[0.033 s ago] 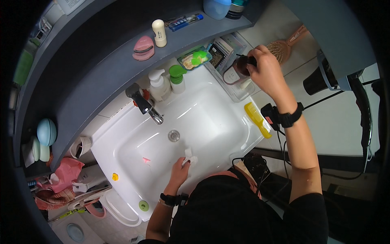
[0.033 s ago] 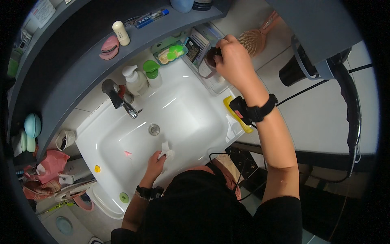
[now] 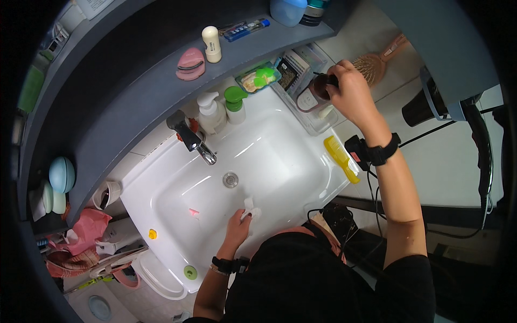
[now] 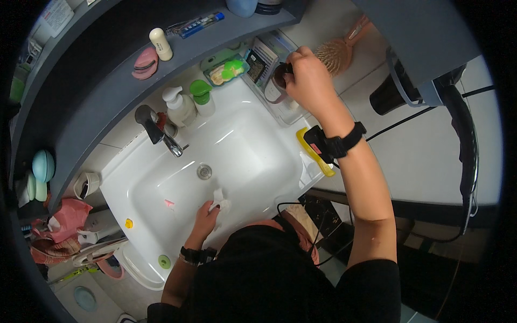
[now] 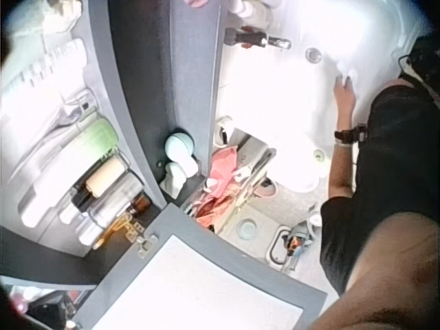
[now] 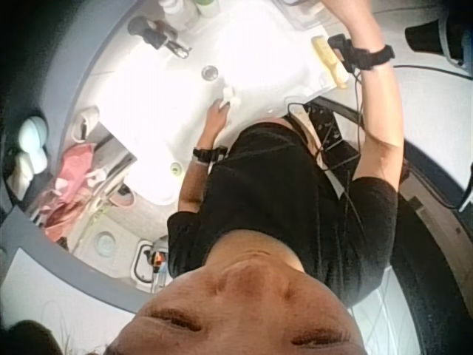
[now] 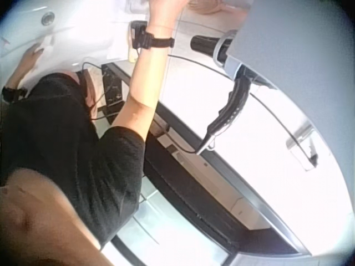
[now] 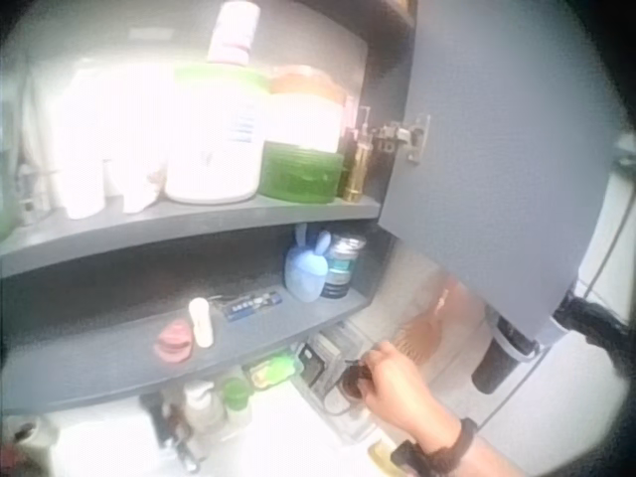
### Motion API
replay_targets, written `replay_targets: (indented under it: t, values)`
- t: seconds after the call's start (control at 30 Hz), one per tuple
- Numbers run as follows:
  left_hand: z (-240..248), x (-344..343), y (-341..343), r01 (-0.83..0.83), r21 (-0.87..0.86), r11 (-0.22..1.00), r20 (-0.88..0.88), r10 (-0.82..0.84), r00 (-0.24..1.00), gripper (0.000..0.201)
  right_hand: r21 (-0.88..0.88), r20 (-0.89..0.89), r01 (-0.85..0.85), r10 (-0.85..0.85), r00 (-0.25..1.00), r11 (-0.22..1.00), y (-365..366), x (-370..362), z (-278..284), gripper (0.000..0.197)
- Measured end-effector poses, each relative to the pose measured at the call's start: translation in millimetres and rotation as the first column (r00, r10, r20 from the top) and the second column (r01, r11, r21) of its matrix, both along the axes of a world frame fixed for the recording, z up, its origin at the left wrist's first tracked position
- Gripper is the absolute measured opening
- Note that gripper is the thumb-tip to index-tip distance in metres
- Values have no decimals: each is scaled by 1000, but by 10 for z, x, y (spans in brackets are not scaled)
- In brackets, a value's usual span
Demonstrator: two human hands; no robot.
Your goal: The person organizes toiletries and cleaning supplies around a bathroom sink. They move bottles, a comb, and wipes between the sink and an overhead cabinet, then wash their hands and wipe the sink surface.
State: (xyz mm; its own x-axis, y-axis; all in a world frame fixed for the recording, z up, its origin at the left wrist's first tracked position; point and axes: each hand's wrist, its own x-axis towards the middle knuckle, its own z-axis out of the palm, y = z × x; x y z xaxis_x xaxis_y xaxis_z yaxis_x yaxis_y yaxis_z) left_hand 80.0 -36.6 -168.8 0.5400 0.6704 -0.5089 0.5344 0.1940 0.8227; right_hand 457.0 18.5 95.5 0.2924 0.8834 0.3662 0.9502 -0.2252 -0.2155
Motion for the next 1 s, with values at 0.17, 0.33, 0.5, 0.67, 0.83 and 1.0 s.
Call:
replay_targets:
  t: [0.17, 0.33, 0.5, 0.67, 0.83, 1.0]
  values:
    - [25, -78, -29, -17, 21, 1000, -4, 17, 1000, 31, -75, -11, 66, -67, 998, 995, 131, 311, -306, 24]
    - [19, -92, -53, -52, -42, 998, -20, 51, 999, 31, -113, -33, 99, -103, 994, 989, 201, 429, -520, 24]
    - [-24, -68, -57, -47, -3, 999, 30, 47, 998, 30, -134, -29, 73, -77, 997, 988, 311, 467, -563, 24]
    - [43, -19, -16, -22, 17, 1000, 3, 22, 1000, 29, -125, -23, 45, -48, 999, 991, 382, 410, -532, 20]
    - [173, 184, 160, 87, 44, 995, -22, -86, 996, 26, -168, -33, 46, -53, 998, 985, 283, 385, -538, 29]
    - [364, 787, 627, 5, 535, 845, 233, -153, 960, 15, -214, -94, 5, -26, 995, 977, 205, 440, -553, 30]
